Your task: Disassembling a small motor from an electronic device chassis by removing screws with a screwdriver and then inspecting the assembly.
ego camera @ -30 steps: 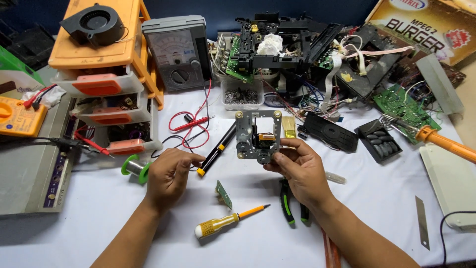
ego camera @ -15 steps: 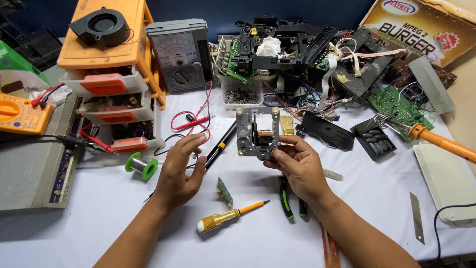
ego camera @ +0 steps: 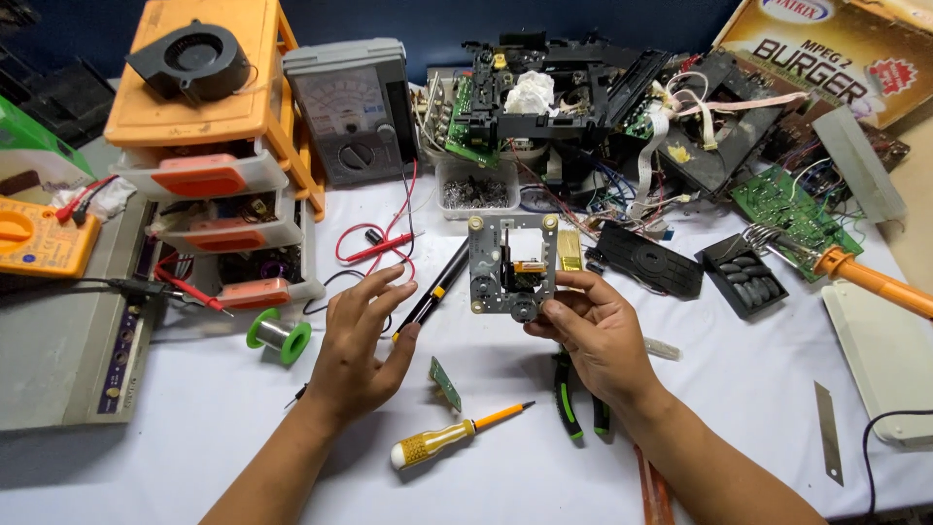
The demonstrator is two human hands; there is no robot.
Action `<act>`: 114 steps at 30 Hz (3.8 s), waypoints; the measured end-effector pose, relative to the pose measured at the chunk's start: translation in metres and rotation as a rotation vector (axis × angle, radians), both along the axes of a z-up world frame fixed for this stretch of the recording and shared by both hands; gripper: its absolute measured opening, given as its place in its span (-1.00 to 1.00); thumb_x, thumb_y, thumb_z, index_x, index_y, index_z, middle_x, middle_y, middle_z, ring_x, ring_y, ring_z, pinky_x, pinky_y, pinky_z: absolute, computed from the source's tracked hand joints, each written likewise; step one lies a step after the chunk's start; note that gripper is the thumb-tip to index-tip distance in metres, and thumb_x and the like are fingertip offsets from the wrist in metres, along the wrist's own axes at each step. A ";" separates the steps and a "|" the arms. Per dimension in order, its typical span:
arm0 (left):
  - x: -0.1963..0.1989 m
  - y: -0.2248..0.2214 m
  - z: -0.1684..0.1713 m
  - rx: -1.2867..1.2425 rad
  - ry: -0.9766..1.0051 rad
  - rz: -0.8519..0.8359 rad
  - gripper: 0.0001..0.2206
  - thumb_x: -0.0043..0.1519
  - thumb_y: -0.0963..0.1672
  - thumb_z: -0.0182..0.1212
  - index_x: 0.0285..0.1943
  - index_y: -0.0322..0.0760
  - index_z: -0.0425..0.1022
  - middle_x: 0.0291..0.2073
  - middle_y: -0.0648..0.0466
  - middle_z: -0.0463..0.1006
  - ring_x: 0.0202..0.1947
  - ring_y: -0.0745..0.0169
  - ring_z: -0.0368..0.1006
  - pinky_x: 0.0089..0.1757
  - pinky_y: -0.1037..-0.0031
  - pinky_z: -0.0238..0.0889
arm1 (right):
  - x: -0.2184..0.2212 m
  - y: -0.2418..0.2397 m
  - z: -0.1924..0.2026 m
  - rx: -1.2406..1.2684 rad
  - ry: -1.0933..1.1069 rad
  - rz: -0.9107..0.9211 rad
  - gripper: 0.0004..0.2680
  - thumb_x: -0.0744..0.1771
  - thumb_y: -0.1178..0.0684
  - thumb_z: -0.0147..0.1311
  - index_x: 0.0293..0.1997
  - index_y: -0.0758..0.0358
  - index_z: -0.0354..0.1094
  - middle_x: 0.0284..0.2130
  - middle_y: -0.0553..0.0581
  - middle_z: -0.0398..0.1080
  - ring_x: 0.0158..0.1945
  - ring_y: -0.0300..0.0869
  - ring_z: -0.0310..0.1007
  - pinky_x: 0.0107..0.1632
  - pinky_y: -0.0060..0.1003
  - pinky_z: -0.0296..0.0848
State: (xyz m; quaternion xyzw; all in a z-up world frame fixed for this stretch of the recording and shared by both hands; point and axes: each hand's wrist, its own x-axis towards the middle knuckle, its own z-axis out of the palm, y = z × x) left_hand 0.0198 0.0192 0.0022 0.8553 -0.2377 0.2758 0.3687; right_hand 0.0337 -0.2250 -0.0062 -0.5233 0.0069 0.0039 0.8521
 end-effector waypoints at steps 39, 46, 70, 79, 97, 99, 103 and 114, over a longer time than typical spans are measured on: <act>-0.012 -0.030 0.030 -0.219 0.049 0.052 -0.78 -0.03 -0.24 0.19 -0.19 -0.41 0.41 -0.39 0.00 0.51 -0.42 0.27 0.43 -0.29 0.58 0.35 | -0.023 0.023 0.035 -0.377 -0.288 0.292 -0.80 0.20 0.27 0.02 -0.12 0.39 0.25 -0.28 0.29 0.45 -0.22 -0.10 0.49 -0.11 -0.29 0.51; -0.013 -0.027 0.024 -0.270 0.110 0.037 -0.76 -0.03 -0.25 0.17 -0.16 -0.40 0.40 -0.35 -0.02 0.50 -0.40 0.27 0.47 -0.26 0.59 0.40 | -0.026 0.020 0.030 -0.528 -0.408 0.296 -0.71 0.18 0.29 0.06 -0.03 0.42 0.21 -0.27 0.26 0.44 -0.19 -0.14 0.48 -0.05 -0.32 0.50; -0.010 -0.027 0.018 -0.155 0.023 0.052 -0.75 -0.13 -0.21 0.33 -0.25 -0.23 0.53 -0.55 0.06 0.45 -0.49 0.19 0.40 -0.37 0.45 0.35 | -0.005 0.007 0.011 -0.335 -0.289 0.162 -0.73 0.21 0.29 -0.02 -0.02 0.53 0.21 -0.57 0.30 0.39 -0.62 -0.24 0.28 -0.53 -0.38 0.38; -0.010 -0.028 0.018 -0.085 -0.081 0.029 -0.76 -0.14 -0.22 0.33 -0.28 -0.24 0.52 -0.49 0.05 0.48 -0.43 0.13 0.40 -0.32 0.41 0.30 | -0.005 0.008 0.008 -0.303 -0.275 0.127 -0.72 0.21 0.28 0.00 -0.01 0.49 0.21 -0.52 0.29 0.41 -0.57 -0.28 0.24 -0.47 -0.38 0.34; -0.012 -0.030 0.018 -0.087 -0.140 0.005 -0.78 -0.08 -0.15 0.33 -0.27 -0.20 0.48 -0.10 -0.10 0.45 -0.01 -0.21 0.32 -0.04 0.14 0.19 | -0.006 0.005 0.003 -0.284 -0.268 0.101 -0.74 0.22 0.27 -0.02 -0.02 0.48 0.22 -0.42 0.22 0.41 -0.35 -0.27 0.35 -0.19 -0.33 0.37; -0.012 -0.033 0.020 -0.315 0.005 -0.070 -0.78 -0.08 -0.16 0.33 -0.30 -0.31 0.46 -0.29 -0.12 0.52 -0.15 -0.20 0.42 -0.03 0.10 0.20 | -0.005 0.001 -0.004 -0.234 -0.298 0.129 -0.72 0.22 0.27 -0.06 0.02 0.51 0.17 -0.37 0.31 0.40 -0.27 -0.18 0.37 -0.13 -0.25 0.37; -0.014 -0.031 0.022 -0.446 0.303 -0.036 -0.77 -0.02 -0.10 0.27 -0.25 -0.30 0.46 -0.26 -0.10 0.52 -0.13 -0.13 0.43 -0.10 0.18 0.26 | -0.006 -0.006 -0.006 -0.270 -0.417 0.237 -0.62 0.18 0.24 0.01 0.08 0.53 0.08 -0.20 0.39 0.38 -0.11 -0.06 0.38 0.00 -0.15 0.31; -0.017 -0.041 0.001 -0.746 0.691 -0.216 -0.76 0.09 -0.11 0.14 -0.19 -0.40 0.39 -0.17 -0.15 0.48 -0.18 0.07 0.44 -0.10 0.24 0.26 | -0.011 0.003 0.003 -0.422 -0.562 0.053 -0.79 0.15 0.35 0.08 -0.21 0.59 0.24 -0.37 0.33 0.38 -0.29 -0.07 0.48 -0.18 -0.19 0.46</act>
